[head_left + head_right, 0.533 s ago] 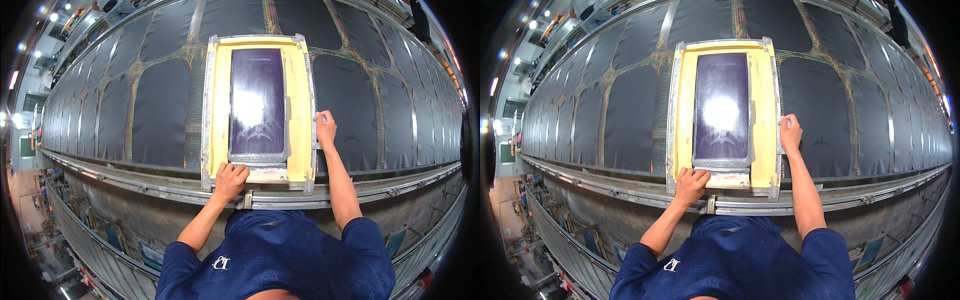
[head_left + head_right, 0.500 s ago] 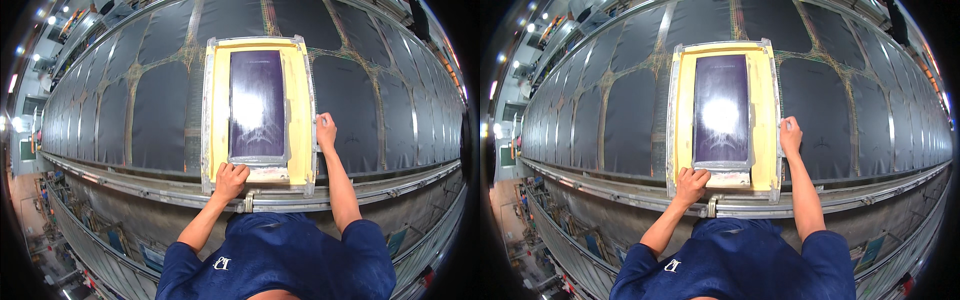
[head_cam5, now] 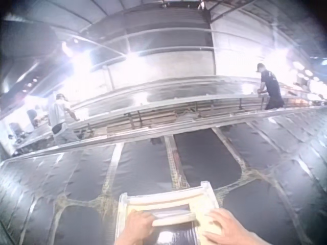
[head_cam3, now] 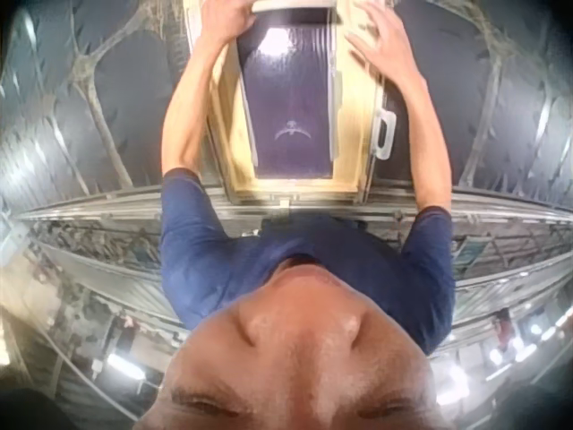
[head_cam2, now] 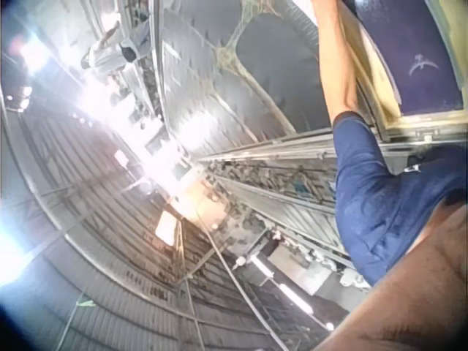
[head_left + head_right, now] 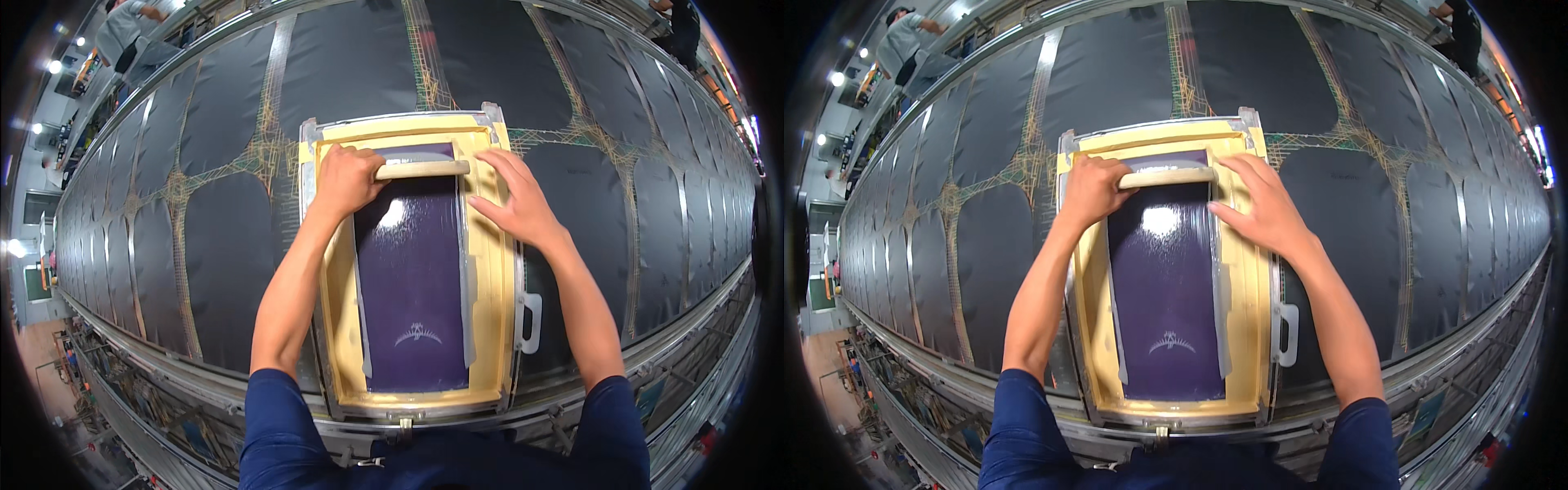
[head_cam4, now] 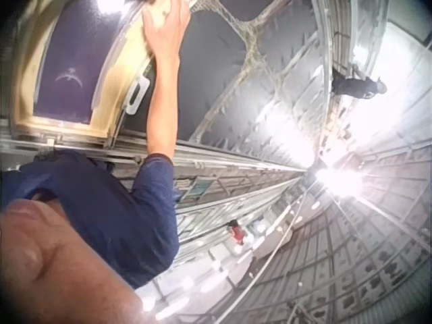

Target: The person uses a squeegee to repeatedly pull purple ink across a screen-printing frame placed over a dark fabric. The person maintains consistent pressure and coverage across the surface throughout the clip.

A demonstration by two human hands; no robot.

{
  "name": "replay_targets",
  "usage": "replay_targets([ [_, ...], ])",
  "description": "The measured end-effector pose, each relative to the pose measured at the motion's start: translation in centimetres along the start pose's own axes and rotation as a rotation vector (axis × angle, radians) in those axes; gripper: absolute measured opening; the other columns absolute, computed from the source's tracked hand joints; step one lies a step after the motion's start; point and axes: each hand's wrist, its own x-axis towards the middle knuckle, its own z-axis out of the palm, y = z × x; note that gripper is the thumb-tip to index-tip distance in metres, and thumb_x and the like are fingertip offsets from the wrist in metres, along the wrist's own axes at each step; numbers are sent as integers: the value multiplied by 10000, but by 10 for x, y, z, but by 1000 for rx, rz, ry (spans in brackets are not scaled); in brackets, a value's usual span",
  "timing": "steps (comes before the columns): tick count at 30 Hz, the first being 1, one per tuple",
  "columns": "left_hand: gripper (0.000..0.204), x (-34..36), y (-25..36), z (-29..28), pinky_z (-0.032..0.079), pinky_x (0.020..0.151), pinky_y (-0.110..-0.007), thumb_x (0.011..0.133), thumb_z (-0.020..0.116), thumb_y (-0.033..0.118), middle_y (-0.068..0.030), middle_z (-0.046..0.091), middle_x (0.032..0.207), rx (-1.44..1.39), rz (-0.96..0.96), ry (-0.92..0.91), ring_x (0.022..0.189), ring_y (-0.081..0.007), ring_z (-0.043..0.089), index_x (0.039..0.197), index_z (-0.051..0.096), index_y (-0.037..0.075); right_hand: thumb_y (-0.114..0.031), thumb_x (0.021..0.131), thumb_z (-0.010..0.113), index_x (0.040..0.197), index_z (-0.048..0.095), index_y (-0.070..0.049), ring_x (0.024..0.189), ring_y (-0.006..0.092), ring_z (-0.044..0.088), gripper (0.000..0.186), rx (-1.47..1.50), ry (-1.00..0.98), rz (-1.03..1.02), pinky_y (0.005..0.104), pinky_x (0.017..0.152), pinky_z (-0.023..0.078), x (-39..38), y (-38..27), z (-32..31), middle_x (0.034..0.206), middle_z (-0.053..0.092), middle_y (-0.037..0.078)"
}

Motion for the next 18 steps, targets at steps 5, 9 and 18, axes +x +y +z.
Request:
replay_targets([
  [5, 321, 46, -15, -16, 558, 712, -449, 697, 885, 283, -145, 723, 767, -80, -149, -97, 779, -375, 710, 959, 797, 120, -360, 811, 790, 1144, 688, -18, 1023, 409, 685, 488, -205, -257, -164, 476, 937, 537, 107, 19, 21, 1023, 728, 223],
  [9, 373, 72, -37, -9, 564, 751, -462, 712, 888, 358, -162, 730, 784, -89, -261, -215, 801, -390, 711, 985, 798, 120, -308, 801, 814, 1036, 764, -53, 905, 388, 730, 351, -310, -494, 58, 463, 834, 575, 160, 25, 29, 913, 748, 211],
  [18, 371, 30, -16, 4, 574, 795, -469, 721, 867, 418, -142, 747, 820, -35, -218, -190, 845, -363, 727, 980, 793, 161, -276, 756, 867, 948, 764, -46, 780, 369, 724, 317, -393, -515, 77, 449, 745, 566, 121, 26, 55, 805, 738, 175],
])
